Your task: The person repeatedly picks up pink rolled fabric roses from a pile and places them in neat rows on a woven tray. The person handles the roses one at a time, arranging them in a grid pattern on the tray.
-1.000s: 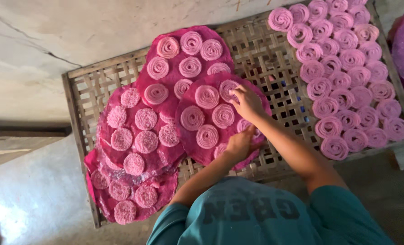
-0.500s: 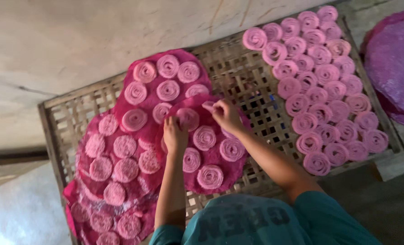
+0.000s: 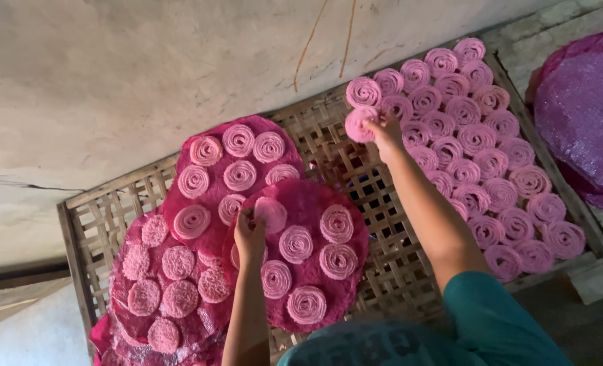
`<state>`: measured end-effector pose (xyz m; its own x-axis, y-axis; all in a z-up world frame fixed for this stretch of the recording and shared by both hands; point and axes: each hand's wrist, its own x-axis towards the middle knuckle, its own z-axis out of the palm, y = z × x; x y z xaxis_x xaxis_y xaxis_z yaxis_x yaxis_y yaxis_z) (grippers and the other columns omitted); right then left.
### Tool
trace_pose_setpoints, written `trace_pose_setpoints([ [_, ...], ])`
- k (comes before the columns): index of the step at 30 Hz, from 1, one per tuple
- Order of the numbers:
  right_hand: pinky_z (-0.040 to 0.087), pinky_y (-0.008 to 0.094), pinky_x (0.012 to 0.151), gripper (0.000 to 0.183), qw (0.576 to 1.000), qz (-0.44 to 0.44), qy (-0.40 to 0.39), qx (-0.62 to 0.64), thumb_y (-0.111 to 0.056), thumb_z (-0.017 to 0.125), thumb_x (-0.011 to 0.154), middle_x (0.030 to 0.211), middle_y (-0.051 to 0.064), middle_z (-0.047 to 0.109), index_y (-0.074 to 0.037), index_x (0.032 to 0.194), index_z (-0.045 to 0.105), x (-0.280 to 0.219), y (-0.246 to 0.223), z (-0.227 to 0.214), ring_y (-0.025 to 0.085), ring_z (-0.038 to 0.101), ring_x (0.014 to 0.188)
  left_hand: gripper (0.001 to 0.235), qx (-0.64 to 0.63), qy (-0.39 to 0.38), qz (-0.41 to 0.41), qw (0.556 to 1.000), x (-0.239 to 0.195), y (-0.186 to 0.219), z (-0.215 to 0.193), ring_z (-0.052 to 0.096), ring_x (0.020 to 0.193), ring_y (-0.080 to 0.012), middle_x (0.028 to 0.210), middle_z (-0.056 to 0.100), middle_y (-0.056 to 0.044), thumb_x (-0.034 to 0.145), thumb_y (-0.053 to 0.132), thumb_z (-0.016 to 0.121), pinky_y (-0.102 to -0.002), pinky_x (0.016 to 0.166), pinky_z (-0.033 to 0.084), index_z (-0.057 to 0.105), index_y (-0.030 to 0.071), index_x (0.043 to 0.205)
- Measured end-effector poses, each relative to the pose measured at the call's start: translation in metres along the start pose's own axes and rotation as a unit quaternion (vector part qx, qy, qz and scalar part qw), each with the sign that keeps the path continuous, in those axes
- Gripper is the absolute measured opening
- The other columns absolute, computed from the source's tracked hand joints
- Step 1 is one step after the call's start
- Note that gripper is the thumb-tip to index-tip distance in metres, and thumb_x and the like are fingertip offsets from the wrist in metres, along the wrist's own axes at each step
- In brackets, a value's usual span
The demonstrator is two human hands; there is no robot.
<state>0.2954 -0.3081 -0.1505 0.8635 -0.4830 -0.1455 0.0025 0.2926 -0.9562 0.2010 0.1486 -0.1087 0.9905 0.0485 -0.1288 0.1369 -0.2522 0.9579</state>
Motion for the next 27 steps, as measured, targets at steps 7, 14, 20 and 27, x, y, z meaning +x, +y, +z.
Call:
trace_pose_setpoints([
  [7,0.053,0.042,0.085,0.044,0.869,-0.266,0.106,-0.404,0.0,0.077,0.085,0.111,0.018,0.065,-0.001,0.122,0.053,0.001,-0.005,0.015,0.033,0.066,0.1,0.029,0.039,-0.004,0.006,0.999,-0.007,0.037,0.003,0.062,0.083,-0.0115,0.098,0.068,-0.004,0.09,0.008,0.068,-0.026,0.071,0.052,0.065,0.003,0.118],
  [14,0.051,0.05,0.086,0.056,0.782,-0.322,0.12,-0.521,0.0,0.077,0.076,0.116,0.027,0.061,0.002,0.126,0.052,-0.047,-0.068,0.038,0.044,0.06,0.106,0.025,0.012,-0.037,0.048,0.998,-0.015,0.073,0.011,0.065,0.087,-0.0133,0.103,0.071,-0.009,0.093,0.009,0.069,-0.026,0.074,0.056,0.066,0.001,0.117],
  [20,0.063,0.045,0.087,0.041,0.976,0.137,-0.131,-0.107,-0.035,0.057,0.101,0.107,0.018,0.077,-0.001,0.117,0.071,-0.155,-0.07,0.064,0.03,0.075,0.096,0.028,0.116,-0.127,0.053,0.984,-0.027,0.139,0.074,0.075,0.083,-0.0211,0.109,0.075,-0.012,0.097,0.005,0.061,-0.028,0.062,0.06,0.066,0.005,0.125],
  [27,0.06,0.045,0.094,0.029,0.974,0.119,-0.177,0.07,-0.016,0.066,0.099,0.114,0.025,0.072,0.006,0.118,0.071,-0.165,-0.056,0.018,0.031,0.072,0.103,0.035,0.129,-0.178,0.257,0.941,-0.064,0.156,0.104,0.071,0.103,-0.0353,0.12,0.07,-0.017,0.09,0.009,0.072,-0.043,0.085,0.059,0.064,0.004,0.124],
])
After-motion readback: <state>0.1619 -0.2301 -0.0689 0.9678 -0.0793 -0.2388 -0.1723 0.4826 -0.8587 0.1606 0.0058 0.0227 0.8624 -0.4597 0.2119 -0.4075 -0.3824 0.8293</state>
